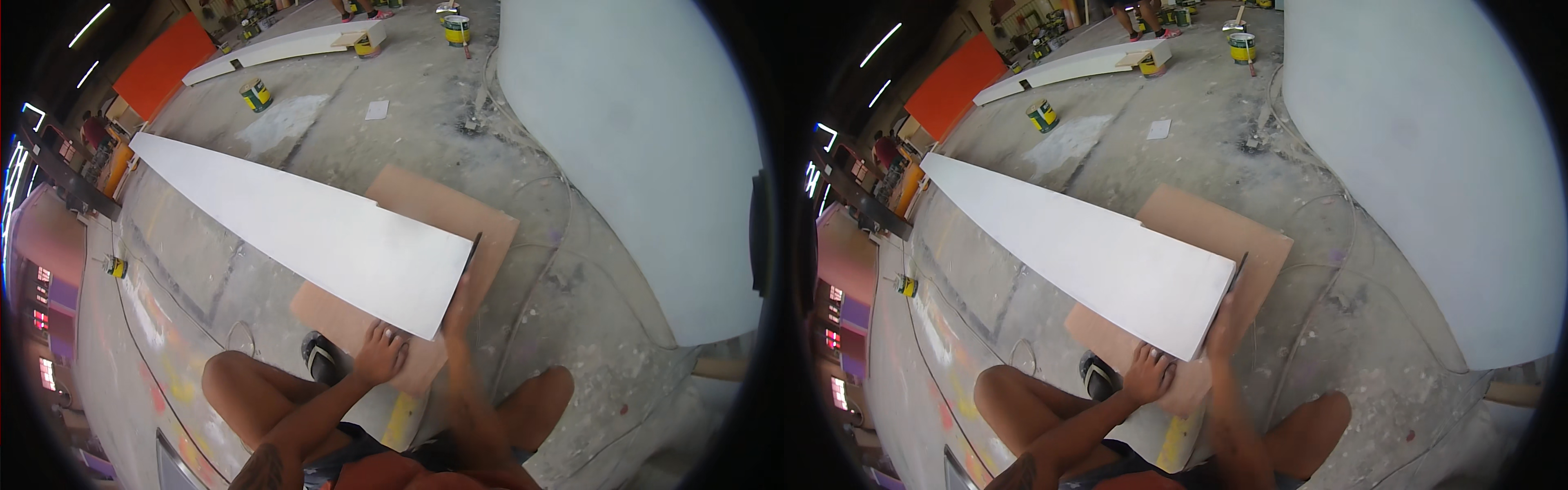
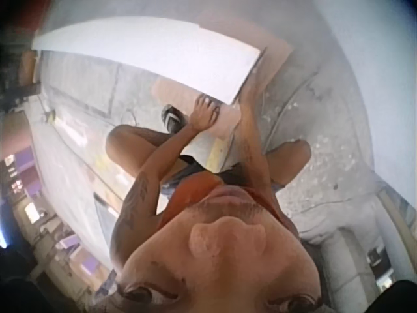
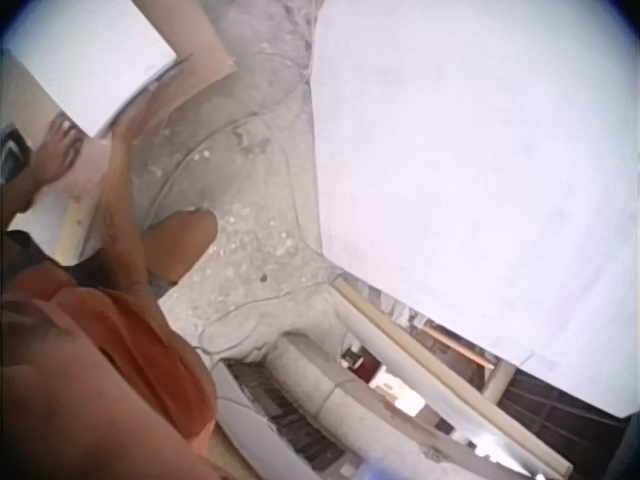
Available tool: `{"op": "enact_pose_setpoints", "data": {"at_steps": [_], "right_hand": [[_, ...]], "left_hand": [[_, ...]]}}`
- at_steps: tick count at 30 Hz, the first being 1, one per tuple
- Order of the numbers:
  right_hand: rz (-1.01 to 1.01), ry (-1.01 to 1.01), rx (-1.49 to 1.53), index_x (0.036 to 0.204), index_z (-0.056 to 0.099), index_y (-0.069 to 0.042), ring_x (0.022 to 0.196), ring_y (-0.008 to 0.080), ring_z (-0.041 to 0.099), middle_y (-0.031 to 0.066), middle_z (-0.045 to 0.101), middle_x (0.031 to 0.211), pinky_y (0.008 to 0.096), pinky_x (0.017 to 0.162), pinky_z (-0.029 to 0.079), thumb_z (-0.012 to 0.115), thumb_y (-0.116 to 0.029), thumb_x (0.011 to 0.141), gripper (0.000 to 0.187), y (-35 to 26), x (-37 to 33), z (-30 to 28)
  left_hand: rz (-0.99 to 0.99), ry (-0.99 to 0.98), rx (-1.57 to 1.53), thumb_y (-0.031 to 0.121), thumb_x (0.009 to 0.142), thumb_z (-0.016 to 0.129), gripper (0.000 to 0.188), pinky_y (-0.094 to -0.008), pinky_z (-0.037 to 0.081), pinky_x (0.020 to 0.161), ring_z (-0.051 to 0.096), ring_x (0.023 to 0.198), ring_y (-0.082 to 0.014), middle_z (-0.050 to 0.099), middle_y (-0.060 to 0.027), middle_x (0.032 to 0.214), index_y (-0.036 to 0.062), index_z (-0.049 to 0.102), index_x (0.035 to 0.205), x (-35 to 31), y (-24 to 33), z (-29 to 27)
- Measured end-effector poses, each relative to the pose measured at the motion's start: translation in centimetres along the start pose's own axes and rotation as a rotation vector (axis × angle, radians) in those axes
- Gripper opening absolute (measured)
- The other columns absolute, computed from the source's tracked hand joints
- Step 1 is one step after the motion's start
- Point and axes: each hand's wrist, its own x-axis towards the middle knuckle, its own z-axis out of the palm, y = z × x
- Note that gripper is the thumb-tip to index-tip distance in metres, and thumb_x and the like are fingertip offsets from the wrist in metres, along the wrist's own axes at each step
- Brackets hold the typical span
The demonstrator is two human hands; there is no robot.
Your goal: The recorder stirs paint in cans and then sands a large white wooden furniture component in a workshop environment.
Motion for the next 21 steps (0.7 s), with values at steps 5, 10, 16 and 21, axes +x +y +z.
{"op": "enact_pose_setpoints", "data": {"at_steps": [5,10,16,21], "right_hand": [[-0.054,0.17,0.257,0.144,0.042,0.006,0.121,0.0225,0.053,0.0155,0.054,0.136,0.0355,0.105,0.042,0.031,-0.046,0.11,0.063,3.6,-5.2,2.5],[0.18,-0.001,0.161,0.15,0.032,0.006,0.13,0.0226,0.046,0.0153,0.043,0.147,0.0355,0.111,0.036,0.031,-0.047,0.109,0.066,-0.7,-5.1,1.8],[0.084,-0.132,0.186,0.149,0.028,0.01,0.124,0.0242,0.05,0.0191,0.048,0.139,0.0334,0.108,0.04,0.036,-0.042,0.108,0.066,-1.2,-4.9,2.2],[-0.233,0.066,-0.3,0.151,0.026,0.008,0.134,0.025,0.043,0.018,0.041,0.148,0.0348,0.115,0.032,0.031,-0.045,0.109,0.069,-6.1,-5.7,5.8]], "left_hand": [[-0.016,-0.028,0.038,0.018,0.089,0.063,0.02,-0.0568,0.036,0.108,0.054,0.112,-0.0402,0.061,-0.0219,0.106,0.002,0.063,0.1,-0.6,-0.4,-0.1],[-0.009,0.021,0.039,0.019,0.089,0.063,0.021,-0.0568,0.036,0.108,0.054,0.114,-0.04,0.06,-0.022,0.106,0.0008,0.062,0.1,-0.8,-0.5,-0.5],[0.006,-0.023,0.01,0.018,0.088,0.064,0.022,-0.0568,0.036,0.108,0.053,0.114,-0.0394,0.06,-0.0213,0.107,0.0008,0.062,0.101,-0.4,-0.5,0.5],[-0.005,0.016,0.03,0.019,0.088,0.064,0.022,-0.057,0.036,0.108,0.053,0.115,-0.0397,0.06,-0.0214,0.106,0.0007,0.062,0.101,-0.6,-0.4,-0.6]]}}
